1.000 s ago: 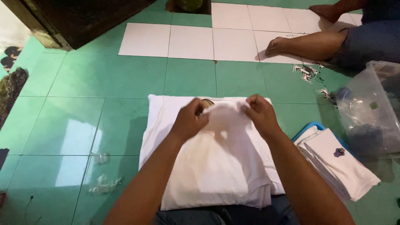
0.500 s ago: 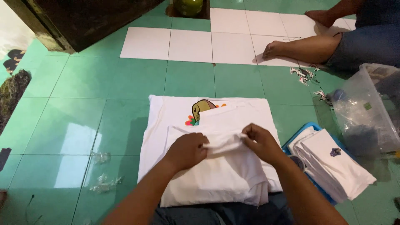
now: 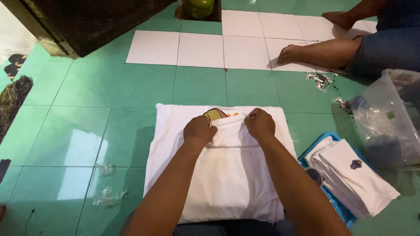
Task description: The person folds a white t-shirt with a colorful graphic print on the front. They smooth the fabric, fold the sides inward, and then fold the shirt in half to create a neat rectangular stack.
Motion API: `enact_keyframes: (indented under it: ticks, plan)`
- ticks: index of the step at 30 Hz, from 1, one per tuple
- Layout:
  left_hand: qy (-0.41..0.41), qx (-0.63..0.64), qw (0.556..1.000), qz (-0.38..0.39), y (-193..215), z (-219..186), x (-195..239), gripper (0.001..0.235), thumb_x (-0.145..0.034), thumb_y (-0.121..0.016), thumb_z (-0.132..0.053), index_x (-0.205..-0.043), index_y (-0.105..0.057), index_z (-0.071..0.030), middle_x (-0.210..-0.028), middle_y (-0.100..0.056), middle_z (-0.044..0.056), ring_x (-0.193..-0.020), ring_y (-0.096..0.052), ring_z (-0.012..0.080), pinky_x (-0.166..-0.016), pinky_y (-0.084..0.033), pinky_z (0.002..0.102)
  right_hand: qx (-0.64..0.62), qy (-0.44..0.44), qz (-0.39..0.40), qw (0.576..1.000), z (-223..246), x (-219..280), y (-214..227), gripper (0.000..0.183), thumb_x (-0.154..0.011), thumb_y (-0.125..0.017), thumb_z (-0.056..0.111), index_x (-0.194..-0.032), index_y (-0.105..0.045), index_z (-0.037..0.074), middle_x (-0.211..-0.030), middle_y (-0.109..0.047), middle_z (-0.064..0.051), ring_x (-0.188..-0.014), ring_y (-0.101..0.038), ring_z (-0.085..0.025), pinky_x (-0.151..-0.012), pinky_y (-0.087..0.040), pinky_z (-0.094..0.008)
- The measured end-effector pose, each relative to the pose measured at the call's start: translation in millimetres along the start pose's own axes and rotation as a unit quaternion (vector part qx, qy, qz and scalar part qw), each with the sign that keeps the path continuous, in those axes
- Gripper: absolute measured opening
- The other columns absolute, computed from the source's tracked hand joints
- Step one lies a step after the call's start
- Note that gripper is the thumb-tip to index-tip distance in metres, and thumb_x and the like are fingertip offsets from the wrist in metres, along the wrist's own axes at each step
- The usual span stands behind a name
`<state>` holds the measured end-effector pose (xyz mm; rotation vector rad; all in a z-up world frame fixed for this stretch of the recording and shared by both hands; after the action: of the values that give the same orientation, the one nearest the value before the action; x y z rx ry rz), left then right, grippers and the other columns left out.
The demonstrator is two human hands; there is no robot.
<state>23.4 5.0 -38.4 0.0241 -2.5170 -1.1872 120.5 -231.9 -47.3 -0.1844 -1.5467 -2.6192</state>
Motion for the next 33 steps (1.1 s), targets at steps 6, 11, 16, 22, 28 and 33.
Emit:
enact_keyframes:
  ticks: [6, 11, 16, 22, 28, 33]
  plan:
    - [-0.043, 0.096, 0.992, -0.075, 26.9, 12.7, 18.9, 0.044, -0.092, -0.064, -0.038, -0.121, -0.070, -0.005, -0.113, -0.073, 0.021, -0.109, -0.071, 0.0407, -0.090, -0.057, 0.052, -0.068, 0.044, -0.003, 0.997, 14.4, 36.4, 33.1, 0.036, -0.098, -0.065, 0.026, -0.126, -0.067, 0.004, -0.114, -0.071, -0.018, -0.110, -0.070, -0.036, -0.092, -0.055, -0.049]
    - [0.041, 0.102, 0.981, -0.159, 76.5, 59.1, 124.7, 0.040, -0.095, -0.062, -0.037, -0.127, -0.067, -0.014, -0.124, -0.071, 0.011, -0.116, -0.069, 0.0287, -0.100, -0.056, 0.043, -0.095, 0.054, -0.036, 0.993, -11.6, 109.6, 78.1, 0.033, -0.099, -0.065, 0.024, -0.124, -0.067, 0.003, -0.122, -0.069, -0.023, -0.118, -0.066, -0.042, -0.101, -0.052, -0.055]
    - [0.114, 0.114, 0.982, -0.103, 44.7, 104.2, 165.3, 0.046, -0.089, -0.070, -0.039, -0.129, -0.070, -0.016, -0.121, -0.075, 0.007, -0.110, -0.072, 0.0248, -0.095, -0.059, 0.042, -0.019, -0.036, 0.016, 0.999, -72.3, 168.5, 74.4, 0.034, -0.096, -0.068, 0.041, -0.112, -0.076, 0.012, -0.106, -0.075, -0.014, -0.110, -0.071, -0.037, -0.096, -0.056, -0.051]
    - [0.092, 0.111, 0.987, -0.073, 26.4, 95.2, 140.8, 0.060, -0.091, -0.069, -0.041, -0.141, -0.062, -0.009, -0.126, -0.072, 0.012, -0.118, -0.069, 0.0263, -0.098, -0.058, 0.042, -0.007, -0.058, 0.055, 0.997, -76.8, 194.2, 60.0, 0.041, -0.091, -0.072, 0.038, -0.121, -0.073, 0.011, -0.114, -0.078, -0.014, -0.110, -0.074, -0.034, -0.093, -0.058, -0.047]
    - [0.075, 0.204, 0.969, -0.120, 20.3, 78.2, 148.3, 0.042, -0.092, -0.073, -0.032, -0.128, -0.071, -0.011, -0.116, -0.075, 0.011, -0.113, -0.071, 0.0277, -0.093, -0.059, 0.043, 0.002, -0.026, 0.043, 0.999, -42.2, 195.3, 55.9, 0.045, -0.095, -0.068, 0.032, -0.135, -0.067, 0.011, -0.130, -0.067, -0.017, -0.118, -0.070, -0.033, -0.098, -0.058, -0.045]
    - [-0.145, -0.043, 0.963, -0.224, -4.6, 51.5, 179.1, 0.016, -0.098, -0.060, -0.022, -0.108, -0.073, -0.023, -0.109, -0.072, -0.002, -0.107, -0.068, 0.0196, -0.092, -0.051, 0.037, 0.020, 0.379, -0.157, 0.912, 16.0, 199.8, 14.5, 0.031, -0.084, -0.075, 0.019, -0.115, -0.072, 0.020, -0.118, -0.071, -0.005, -0.120, -0.064, -0.029, -0.092, -0.050, -0.042]
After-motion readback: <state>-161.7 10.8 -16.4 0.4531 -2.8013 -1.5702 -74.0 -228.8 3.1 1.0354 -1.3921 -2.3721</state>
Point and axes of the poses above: each hand's wrist, its own x-axis away from the middle knuckle, its own y-axis out of the back of the hand, z = x × y, the point moved 7 cm from there along -x, towards the middle knuckle
